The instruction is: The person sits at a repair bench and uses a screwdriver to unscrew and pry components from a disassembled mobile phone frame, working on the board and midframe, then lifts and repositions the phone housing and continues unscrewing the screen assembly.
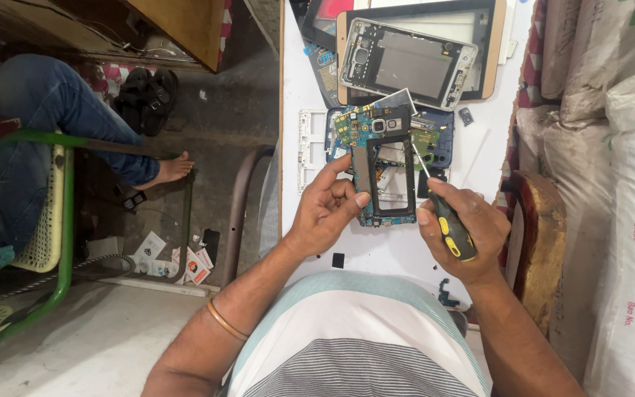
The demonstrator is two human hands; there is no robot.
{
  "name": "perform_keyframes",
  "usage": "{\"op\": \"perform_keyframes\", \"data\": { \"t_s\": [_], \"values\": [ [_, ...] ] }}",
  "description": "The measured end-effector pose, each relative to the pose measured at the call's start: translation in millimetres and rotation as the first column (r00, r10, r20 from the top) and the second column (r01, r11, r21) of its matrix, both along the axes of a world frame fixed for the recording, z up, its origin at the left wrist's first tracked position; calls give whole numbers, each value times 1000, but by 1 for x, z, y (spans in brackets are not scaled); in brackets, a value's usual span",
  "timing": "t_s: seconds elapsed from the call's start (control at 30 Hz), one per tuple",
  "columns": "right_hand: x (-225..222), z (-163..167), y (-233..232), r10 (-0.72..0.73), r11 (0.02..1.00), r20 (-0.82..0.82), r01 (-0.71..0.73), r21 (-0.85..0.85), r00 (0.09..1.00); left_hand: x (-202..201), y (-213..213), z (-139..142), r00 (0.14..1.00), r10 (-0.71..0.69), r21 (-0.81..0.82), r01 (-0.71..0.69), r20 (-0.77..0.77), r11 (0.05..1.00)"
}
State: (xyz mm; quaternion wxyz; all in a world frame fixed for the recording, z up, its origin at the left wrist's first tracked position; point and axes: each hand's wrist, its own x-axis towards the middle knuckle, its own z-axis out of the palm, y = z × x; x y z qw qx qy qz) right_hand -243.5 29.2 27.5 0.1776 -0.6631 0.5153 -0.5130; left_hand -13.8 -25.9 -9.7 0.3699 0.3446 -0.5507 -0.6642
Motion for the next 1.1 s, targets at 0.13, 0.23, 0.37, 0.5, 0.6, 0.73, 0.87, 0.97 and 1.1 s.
{"op": "perform_keyframes", "data": {
  "t_s": [0.13,0.23,0.37,0.5,0.6,0.73,0.87,0.97,1.1],
  "values": [
    [0,1,0,0,1000,-16,0,12,1000,0,0,1,1000,6,3,-6,-14,1000],
    [-1,2,1,2,1000,-12,-2,16,1000,-1,1,1,1000,8,4,-8,-17,1000],
    [-2,1,1,6,1000,-27,-6,9,1000,-1,1,0,1000,14,-4,-14,-6,1000],
    [-2,0,0,-23,1000,-33,23,8,999,-2,3,-1,1000,9,-31,-8,16,999],
    [-1,1,1,-48,999,-34,48,10,998,-2,4,-3,998,7,-75,-3,55,997],
    [0,4,2,-77,996,-25,78,50,997,-2,4,-9,998,2,-154,7,59,988],
    [-2,8,3,-117,991,-14,117,60,993,-1,5,-12,998,-4,-226,17,59,974],
    [-5,12,2,-106,993,-24,107,50,994,-1,4,-11,996,10,-242,13,91,970],
    [-7,11,3,-92,994,-6,92,59,996,-1,2,-7,999,5,-126,1,46,992]
  ]
}}
